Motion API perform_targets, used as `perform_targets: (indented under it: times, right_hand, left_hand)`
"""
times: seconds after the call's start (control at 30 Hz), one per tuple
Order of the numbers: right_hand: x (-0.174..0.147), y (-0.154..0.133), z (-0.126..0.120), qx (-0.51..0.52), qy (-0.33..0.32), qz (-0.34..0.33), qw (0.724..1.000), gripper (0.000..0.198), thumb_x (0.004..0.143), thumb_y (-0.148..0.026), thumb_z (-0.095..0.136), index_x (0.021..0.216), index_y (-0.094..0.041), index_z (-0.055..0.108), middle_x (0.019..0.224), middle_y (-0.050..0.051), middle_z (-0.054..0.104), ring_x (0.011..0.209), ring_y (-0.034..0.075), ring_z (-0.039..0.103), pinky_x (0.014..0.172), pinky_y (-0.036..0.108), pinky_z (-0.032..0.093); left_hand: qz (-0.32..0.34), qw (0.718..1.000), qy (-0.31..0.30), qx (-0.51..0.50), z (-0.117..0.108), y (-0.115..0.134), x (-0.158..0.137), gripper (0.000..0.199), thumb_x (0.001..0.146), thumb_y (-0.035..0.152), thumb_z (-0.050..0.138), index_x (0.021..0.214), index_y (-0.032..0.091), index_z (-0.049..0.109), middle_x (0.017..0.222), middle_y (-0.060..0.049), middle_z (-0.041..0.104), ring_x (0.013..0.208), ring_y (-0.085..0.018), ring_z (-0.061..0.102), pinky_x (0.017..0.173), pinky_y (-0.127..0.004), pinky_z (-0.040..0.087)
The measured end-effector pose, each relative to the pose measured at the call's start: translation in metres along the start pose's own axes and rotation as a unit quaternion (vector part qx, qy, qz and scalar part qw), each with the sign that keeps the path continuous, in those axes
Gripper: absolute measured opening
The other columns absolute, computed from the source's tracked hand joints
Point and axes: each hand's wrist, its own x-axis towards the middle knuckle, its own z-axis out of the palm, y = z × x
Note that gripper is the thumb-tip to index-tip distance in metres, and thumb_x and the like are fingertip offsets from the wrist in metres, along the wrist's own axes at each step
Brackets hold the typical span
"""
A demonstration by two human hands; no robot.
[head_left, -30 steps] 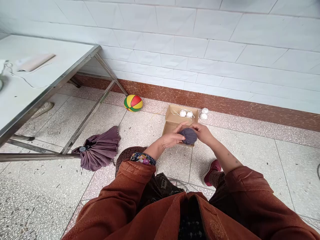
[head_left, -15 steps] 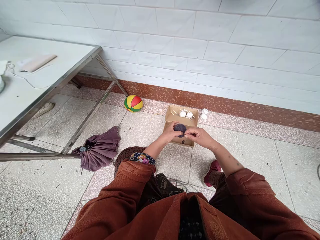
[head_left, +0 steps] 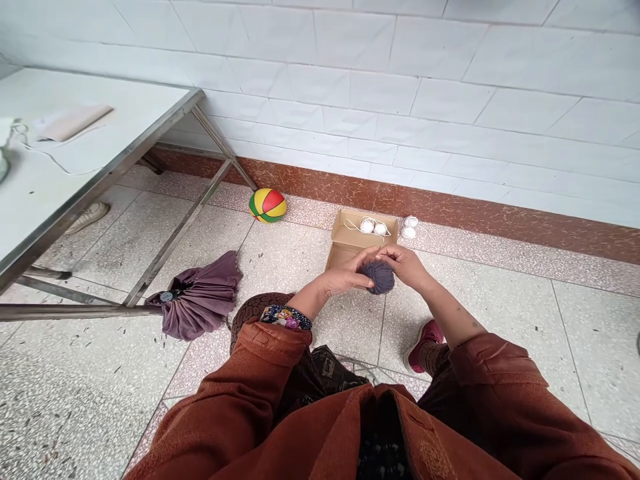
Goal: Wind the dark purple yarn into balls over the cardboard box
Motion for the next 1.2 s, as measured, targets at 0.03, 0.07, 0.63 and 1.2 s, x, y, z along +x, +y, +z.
perform_targets:
  times: [0.03, 0.07, 0.63, 1.2]
  right_hand:
    - [0.0, 0.002, 0.001, -0.015, 0.0, 0.01, 1.0, 0.018, 0.09, -0.029, 0.057, 0.076, -0.021, 0.066, 0.078, 0.002, 0.069, 0.075, 0.019, 0.061, 0.071, 0.031, 0.046]
    - [0.0, 0.004, 0.001, -0.031, -0.001, 0.017, 0.999, 0.018, 0.09, -0.027, 0.055, 0.077, -0.021, 0.066, 0.077, 0.002, 0.069, 0.074, 0.018, 0.061, 0.07, 0.03, 0.045]
    - [-0.015, -0.019, -0.004, 0.018, -0.082, -0.056, 0.995, 0.017, 0.091, -0.034, 0.061, 0.09, -0.022, 0.073, 0.085, 0.003, 0.071, 0.075, 0.017, 0.063, 0.072, 0.03, 0.048]
    - [0.004, -0.009, -0.001, 0.056, 0.068, -0.058, 0.994, 0.019, 0.095, -0.037, 0.056, 0.088, -0.023, 0.068, 0.088, 0.004, 0.068, 0.084, 0.021, 0.061, 0.081, 0.036, 0.049]
  left_hand:
    - [-0.007, 0.999, 0.016, -0.029, 0.0, 0.002, -0.002, 0.088, 0.068, 0.02, 0.08, 0.148, 0.031, 0.045, 0.138, -0.009, 0.056, 0.128, -0.028, 0.053, 0.107, -0.044, 0.04]
    - [-0.012, 0.998, 0.035, -0.054, -0.001, 0.004, -0.003, 0.086, 0.069, 0.02, 0.079, 0.147, 0.033, 0.047, 0.136, -0.009, 0.057, 0.124, -0.027, 0.056, 0.104, -0.042, 0.042]
    - [-0.039, 0.937, 0.295, 0.181, -0.011, -0.011, 0.011, 0.086, 0.057, 0.022, 0.082, 0.137, 0.018, 0.052, 0.127, -0.012, 0.061, 0.119, -0.029, 0.056, 0.106, -0.043, 0.041]
    - [0.018, 0.992, 0.055, -0.115, 0.009, 0.019, -0.002, 0.074, 0.071, 0.032, 0.076, 0.142, 0.029, 0.055, 0.142, -0.01, 0.057, 0.127, -0.03, 0.057, 0.104, -0.044, 0.045]
